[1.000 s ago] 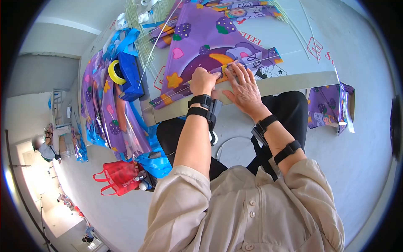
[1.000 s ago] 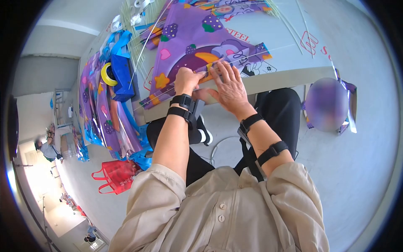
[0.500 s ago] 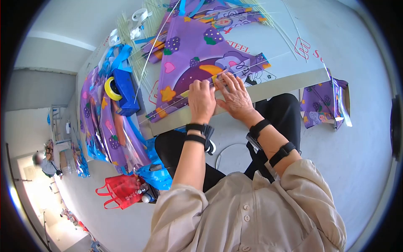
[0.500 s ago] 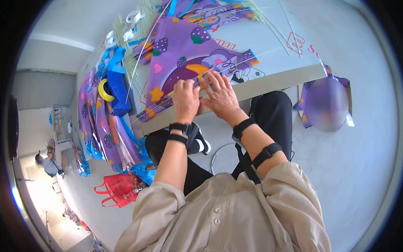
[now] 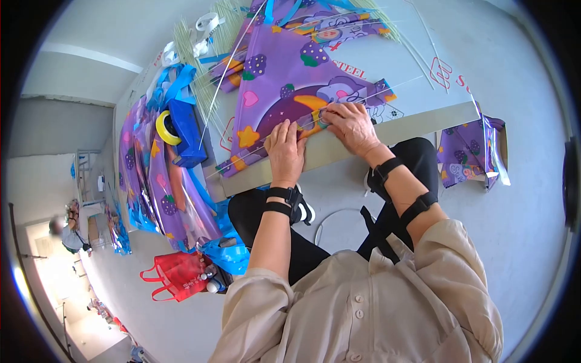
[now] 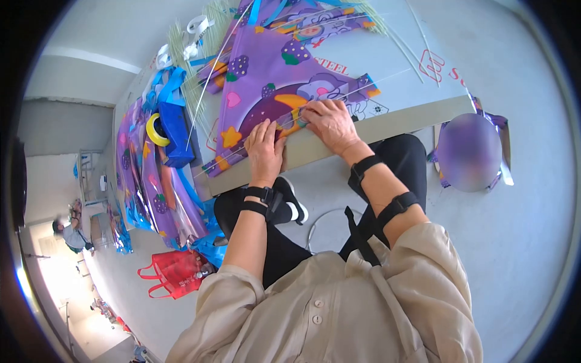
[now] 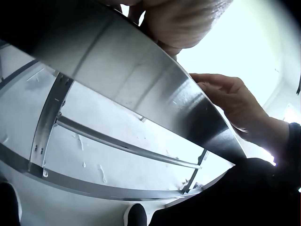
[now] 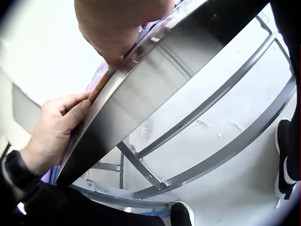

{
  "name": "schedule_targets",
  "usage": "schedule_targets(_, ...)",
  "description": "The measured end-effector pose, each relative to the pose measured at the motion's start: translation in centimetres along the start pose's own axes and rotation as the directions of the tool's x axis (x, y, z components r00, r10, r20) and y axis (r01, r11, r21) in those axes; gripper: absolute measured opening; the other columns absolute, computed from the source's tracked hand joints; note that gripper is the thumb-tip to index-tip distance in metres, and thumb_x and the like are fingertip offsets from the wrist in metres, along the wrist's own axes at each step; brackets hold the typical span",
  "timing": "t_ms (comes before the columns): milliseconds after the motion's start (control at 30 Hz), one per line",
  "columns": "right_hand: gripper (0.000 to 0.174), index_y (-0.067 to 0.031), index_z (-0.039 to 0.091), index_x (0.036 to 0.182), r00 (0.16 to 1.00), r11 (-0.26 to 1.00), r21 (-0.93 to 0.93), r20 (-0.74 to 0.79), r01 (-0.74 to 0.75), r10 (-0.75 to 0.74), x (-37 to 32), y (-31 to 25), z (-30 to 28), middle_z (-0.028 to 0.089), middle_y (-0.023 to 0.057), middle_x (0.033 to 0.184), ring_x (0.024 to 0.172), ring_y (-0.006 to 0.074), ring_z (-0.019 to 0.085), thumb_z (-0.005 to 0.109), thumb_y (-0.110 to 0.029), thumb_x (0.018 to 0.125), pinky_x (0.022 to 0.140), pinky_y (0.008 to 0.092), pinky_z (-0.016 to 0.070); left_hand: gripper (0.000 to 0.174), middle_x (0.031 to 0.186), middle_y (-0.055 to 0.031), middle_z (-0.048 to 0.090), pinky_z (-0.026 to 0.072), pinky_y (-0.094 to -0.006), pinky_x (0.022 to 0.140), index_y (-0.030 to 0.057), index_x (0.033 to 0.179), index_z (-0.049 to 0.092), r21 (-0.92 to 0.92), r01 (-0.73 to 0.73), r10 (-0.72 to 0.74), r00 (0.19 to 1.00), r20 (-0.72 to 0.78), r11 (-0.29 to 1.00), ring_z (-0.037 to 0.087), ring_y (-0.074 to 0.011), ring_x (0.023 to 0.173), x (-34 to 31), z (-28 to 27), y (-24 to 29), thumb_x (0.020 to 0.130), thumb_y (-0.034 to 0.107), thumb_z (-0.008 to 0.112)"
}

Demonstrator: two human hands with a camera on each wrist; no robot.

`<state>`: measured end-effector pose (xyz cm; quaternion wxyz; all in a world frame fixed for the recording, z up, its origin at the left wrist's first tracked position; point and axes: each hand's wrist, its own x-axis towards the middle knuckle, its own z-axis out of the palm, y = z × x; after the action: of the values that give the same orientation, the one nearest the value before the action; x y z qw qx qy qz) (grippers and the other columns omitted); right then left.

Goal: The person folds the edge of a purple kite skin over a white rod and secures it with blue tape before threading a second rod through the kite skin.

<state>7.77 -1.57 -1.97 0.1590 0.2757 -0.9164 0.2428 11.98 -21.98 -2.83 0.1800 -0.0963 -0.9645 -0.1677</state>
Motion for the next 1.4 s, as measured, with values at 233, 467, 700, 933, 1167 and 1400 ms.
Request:
schedule_targets(233,0.023,-0.0166,0.065,0.104,0.999,0.999,-0.035,0.045,0.014,-0.012,0.4,0.5,0.3,0.058,-0.0021,0.109,0.103,0.0177,0.052,0.063,-0.022,0.082,0.091,0.0358,0.0382,0.033,0.117,-0.0094,0.058,0.0381,-0.0425,0.089,0.0135,0.110,0.064,0.109,-0.099,0.093,0.994,0.053,0.989,0.051,-0.0262,0.111,1.0,-1.1,1.3,0.079,0.020,0.069)
schedule_targets(467,0.023,-0.0164,0.065,0.103,0.998,1.000,-0.025,0.067,0.014,-0.012,0.8,0.2,-0.1,0.058,-0.0018,0.105,0.104,0.0179,0.051,0.062,-0.024,0.082,0.091,0.0353,0.0380,0.013,0.105,-0.0058,0.063,0.0408,-0.0416,0.080,0.0119,0.093,0.067,0.177,-0.118,0.126,0.991,-0.033,0.977,0.057,-0.0246,0.102,1.6,0.5,0.8,0.080,0.014,0.066)
schedule_targets(700,0.016,-0.0168,0.068,0.094,0.998,0.997,-0.068,0.049,0.049,-0.045,1.1,0.6,0.5,0.059,-0.0027,0.102,0.100,0.0171,0.052,0.062,-0.020,0.080,0.086,0.0345,0.0396,0.014,0.099,-0.0019,0.064,0.0418,-0.0399,0.079,0.0112,0.093,0.068,-0.189,0.087,-0.106,0.990,-0.094,0.978,0.058,-0.0257,0.096,2.2,0.2,0.3,0.080,0.010,0.064)
schedule_targets(933,0.014,-0.0175,0.068,0.091,0.994,0.994,0.076,0.086,-0.079,0.072,1.8,1.2,0.7,0.059,-0.0026,0.099,0.099,0.0180,0.053,0.063,-0.021,0.079,0.084,0.0348,0.0411,0.022,0.098,-0.0006,0.062,0.0423,-0.0402,0.078,0.0133,0.100,0.069,-0.127,0.075,-0.060,0.991,0.118,0.989,0.056,-0.0248,0.097,3.0,-1.6,1.1,0.078,0.012,0.066)
schedule_targets(1167,0.028,-0.0115,0.066,0.101,0.995,0.999,0.033,0.095,-0.021,0.018,0.9,0.2,-0.2,0.058,0.0015,0.107,0.106,0.0205,0.051,0.066,-0.021,0.075,0.091,0.0362,0.0404,0.025,0.097,-0.0023,0.062,0.0435,-0.0411,0.076,0.0154,0.099,0.070,-0.123,0.085,-0.084,0.996,0.013,0.989,0.057,-0.0252,0.099,2.7,-0.1,0.4,0.074,0.017,0.071)
schedule_targets(1400,0.030,-0.0107,0.065,0.106,0.998,0.998,0.060,0.050,-0.029,0.026,0.6,0.1,0.1,0.057,0.0020,0.112,0.110,0.0228,0.050,0.067,-0.017,0.076,0.096,0.0375,0.0389,0.011,0.086,-0.0033,0.063,0.0465,-0.0428,0.071,0.0144,0.082,0.068,-0.015,0.223,-0.222,0.974,0.054,0.975,0.059,-0.0279,0.091,5.3,0.6,0.5,0.072,0.015,0.072)
